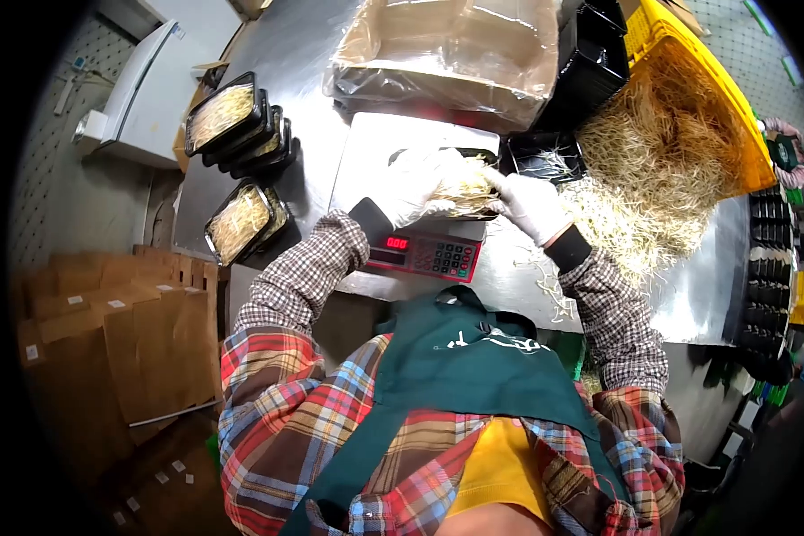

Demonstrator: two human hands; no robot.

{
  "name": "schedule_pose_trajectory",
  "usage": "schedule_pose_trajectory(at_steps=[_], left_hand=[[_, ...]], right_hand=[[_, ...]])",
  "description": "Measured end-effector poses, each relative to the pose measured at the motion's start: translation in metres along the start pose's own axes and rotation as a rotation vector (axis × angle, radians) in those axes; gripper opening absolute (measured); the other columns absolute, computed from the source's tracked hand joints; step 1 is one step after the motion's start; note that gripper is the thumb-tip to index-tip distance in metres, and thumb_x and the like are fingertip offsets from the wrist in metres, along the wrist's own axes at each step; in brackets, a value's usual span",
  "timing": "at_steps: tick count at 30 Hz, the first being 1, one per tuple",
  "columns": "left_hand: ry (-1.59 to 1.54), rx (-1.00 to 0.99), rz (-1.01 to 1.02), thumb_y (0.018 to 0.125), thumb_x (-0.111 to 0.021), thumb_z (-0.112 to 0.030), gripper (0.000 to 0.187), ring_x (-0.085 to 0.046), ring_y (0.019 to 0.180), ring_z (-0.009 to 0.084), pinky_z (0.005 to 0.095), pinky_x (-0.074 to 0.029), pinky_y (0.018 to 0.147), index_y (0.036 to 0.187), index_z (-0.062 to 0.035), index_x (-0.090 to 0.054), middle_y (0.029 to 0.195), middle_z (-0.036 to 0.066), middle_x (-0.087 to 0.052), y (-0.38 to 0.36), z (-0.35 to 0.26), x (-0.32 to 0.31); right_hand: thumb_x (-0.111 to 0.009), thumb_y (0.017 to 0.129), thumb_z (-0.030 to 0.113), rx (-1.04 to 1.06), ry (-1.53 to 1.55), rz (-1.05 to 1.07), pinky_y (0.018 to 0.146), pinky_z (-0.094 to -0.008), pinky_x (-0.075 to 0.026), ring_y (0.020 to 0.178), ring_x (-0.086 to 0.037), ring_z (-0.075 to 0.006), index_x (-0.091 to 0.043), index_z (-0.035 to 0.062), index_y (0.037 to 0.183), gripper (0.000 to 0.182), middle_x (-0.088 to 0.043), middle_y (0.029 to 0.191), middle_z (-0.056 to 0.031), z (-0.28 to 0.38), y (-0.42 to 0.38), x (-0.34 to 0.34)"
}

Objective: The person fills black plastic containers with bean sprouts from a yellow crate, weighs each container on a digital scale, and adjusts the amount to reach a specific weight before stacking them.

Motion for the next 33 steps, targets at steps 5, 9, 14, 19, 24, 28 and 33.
schedule_pose_trajectory(at_steps=[5,9,14,19,24,28,33], left_hand=[[0.066,0.020,0.038,0.086,-0.065,-0.035,0.058,-0.045,0.134,0.0285,0.0467,-0.037,0.106,0.138,-0.0133,-0.052,0.149,0.005,-0.047,0.000,0.002,-0.002],[-0.018,0.014,0.010,0.083,-0.070,-0.034,0.069,-0.044,0.134,0.0328,0.0496,-0.034,0.109,0.145,-0.0142,-0.047,0.149,0.009,-0.047,-0.004,0.003,0.000],[-0.447,0.200,-0.031,0.080,-0.069,-0.028,0.077,-0.039,0.138,0.0402,0.0487,-0.027,0.116,0.150,-0.0117,-0.041,0.151,0.021,-0.041,-0.021,0.017,0.027],[-0.459,0.346,-0.412,0.090,-0.063,-0.023,0.066,-0.035,0.141,0.0391,0.0438,-0.023,0.119,0.145,0.0039,-0.040,0.147,0.028,-0.041,-0.046,0.048,0.040],[-0.084,0.395,-0.345,0.095,-0.058,-0.027,0.050,-0.057,0.112,0.0412,0.0467,-0.043,0.101,0.134,0.0036,-0.052,0.117,0.026,-0.061,-0.044,0.043,0.005],[-0.627,0.639,-0.429,0.096,-0.065,-0.015,0.038,-0.066,0.101,0.0225,0.0349,-0.051,0.091,0.129,0.0014,-0.059,0.109,0.013,-0.070,-0.036,0.064,0.005],[-1.209,0.655,-0.500,0.096,-0.067,-0.011,0.029,-0.068,0.095,0.0136,0.0266,-0.054,0.085,0.123,0.0011,-0.065,0.105,0.007,-0.073,-0.027,0.065,-0.005]], right_hand=[[-0.062,0.090,0.020,0.042,0.466,-0.114,0.064,-0.0351,-0.051,0.070,-0.063,-0.0232,-0.068,0.0135,0.096,0.010,-0.063,0.075,-0.0052,-0.023,-0.016,0.028],[-0.071,0.085,0.024,-0.007,0.076,-0.167,0.072,-0.0370,-0.054,0.081,-0.068,-0.0266,-0.075,0.0158,0.094,0.013,-0.070,0.084,-0.0069,-0.091,-0.020,0.074],[-0.077,0.079,0.035,-0.102,-0.096,-0.113,0.083,-0.0385,-0.053,0.097,-0.066,-0.0288,-0.064,0.0111,0.120,0.049,-0.067,0.103,-0.0100,-0.084,-0.028,0.077],[-0.081,0.077,0.032,0.105,0.339,-0.290,0.103,-0.0409,-0.045,0.120,-0.055,-0.0379,-0.044,0.0019,0.143,0.081,-0.054,0.135,-0.0219,0.006,-0.012,0.038],[-0.066,0.089,0.021,0.106,0.278,-0.454,0.114,-0.0469,-0.035,0.133,-0.045,-0.0426,-0.037,-0.0072,0.145,0.069,-0.045,0.143,-0.0290,0.054,0.008,0.007],[-0.066,0.086,0.017,0.036,0.185,-0.449,0.112,-0.0478,-0.036,0.130,-0.047,-0.0419,-0.039,-0.0061,0.144,0.067,-0.047,0.141,-0.0282,0.062,0.014,-0.021],[-0.064,0.088,0.011,0.074,0.346,-0.567,0.106,-0.0462,-0.042,0.121,-0.054,-0.0406,-0.047,-0.0022,0.138,0.055,-0.054,0.133,-0.0258,0.052,0.005,0.009]])
Point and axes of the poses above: each hand's wrist, its own y-axis towards the middle knuckle, its own x-axis out of the back of the hand, z = x × y, the point moved 10 cm from there along y, towards the middle knuckle
